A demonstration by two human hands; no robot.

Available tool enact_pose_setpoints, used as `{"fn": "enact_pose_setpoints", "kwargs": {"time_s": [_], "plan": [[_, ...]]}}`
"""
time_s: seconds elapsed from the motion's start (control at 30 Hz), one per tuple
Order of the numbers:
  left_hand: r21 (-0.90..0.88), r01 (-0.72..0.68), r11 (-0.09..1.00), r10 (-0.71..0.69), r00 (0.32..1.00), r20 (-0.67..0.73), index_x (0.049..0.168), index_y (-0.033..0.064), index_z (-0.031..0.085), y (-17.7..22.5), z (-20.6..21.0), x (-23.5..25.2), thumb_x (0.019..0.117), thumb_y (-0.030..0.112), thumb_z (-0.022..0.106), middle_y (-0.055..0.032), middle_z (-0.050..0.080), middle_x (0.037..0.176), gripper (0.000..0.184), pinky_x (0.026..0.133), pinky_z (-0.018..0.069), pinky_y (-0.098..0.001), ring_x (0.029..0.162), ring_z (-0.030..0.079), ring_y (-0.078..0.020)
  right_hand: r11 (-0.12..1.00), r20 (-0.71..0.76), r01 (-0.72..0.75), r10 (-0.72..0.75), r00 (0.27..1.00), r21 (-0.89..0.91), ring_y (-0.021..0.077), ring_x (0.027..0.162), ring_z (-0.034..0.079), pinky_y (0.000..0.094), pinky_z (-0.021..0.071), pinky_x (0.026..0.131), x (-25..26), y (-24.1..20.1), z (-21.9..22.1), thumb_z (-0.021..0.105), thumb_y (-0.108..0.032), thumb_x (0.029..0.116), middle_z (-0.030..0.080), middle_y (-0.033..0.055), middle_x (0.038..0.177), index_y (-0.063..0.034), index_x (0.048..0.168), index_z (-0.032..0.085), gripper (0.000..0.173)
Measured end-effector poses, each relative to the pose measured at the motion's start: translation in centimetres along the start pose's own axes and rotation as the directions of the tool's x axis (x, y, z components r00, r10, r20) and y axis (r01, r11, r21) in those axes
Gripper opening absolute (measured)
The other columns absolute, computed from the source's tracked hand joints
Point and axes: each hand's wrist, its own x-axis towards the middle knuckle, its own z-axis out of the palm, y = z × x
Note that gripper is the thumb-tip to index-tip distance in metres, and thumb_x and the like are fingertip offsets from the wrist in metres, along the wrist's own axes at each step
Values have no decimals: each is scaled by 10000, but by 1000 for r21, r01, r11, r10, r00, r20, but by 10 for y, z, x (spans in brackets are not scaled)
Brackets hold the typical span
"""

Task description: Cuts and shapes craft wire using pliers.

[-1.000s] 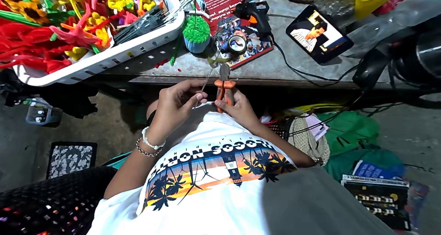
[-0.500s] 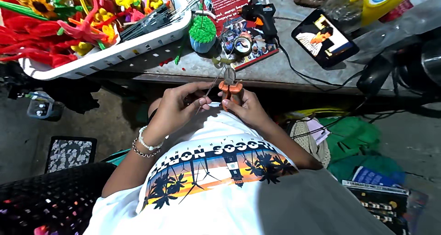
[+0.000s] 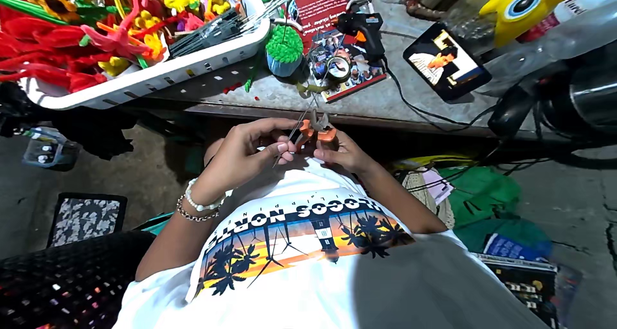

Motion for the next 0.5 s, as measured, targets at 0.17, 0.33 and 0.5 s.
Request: {"fn": "enact_pose_setpoints", "kwargs": {"time_s": [0.17, 0.33, 0.5], "plan": [[-22, 9, 1000, -8, 1000, 10, 1347, 26, 609, -3, -5, 0, 960, -27, 642, -68, 728, 993, 393, 720, 631, -247, 811, 721, -139, 991, 134, 13, -31, 990, 133, -64, 711, 557, 121, 468, 582, 10, 17, 2, 710, -279, 947, 655, -99, 956, -130, 1287, 603, 387], [-15, 29, 999, -28, 999, 21, 1338, 20, 616, 2, -6, -4, 960, -27, 643, -75, 734, 983, 382, 713, 638, -255, 795, 725, -149, 983, 48, 159, -155, 987, -95, 78, 1039, 646, 279, 563, 912, 22, 1, 8, 630, -180, 993, 677, 64, 1177, 45, 1317, 561, 400], [-60, 39, 997, -35, 998, 60, 1350, 5, 604, 8, -7, -6, 965, -55, 608, -74, 733, 978, 389, 726, 635, -250, 796, 724, -145, 947, 65, 182, -171, 983, -266, 78, 1088, 654, 271, 567, 946, 18, -17, -1, 642, -197, 980, 682, 77, 1193, 64, 1298, 569, 418]]}}
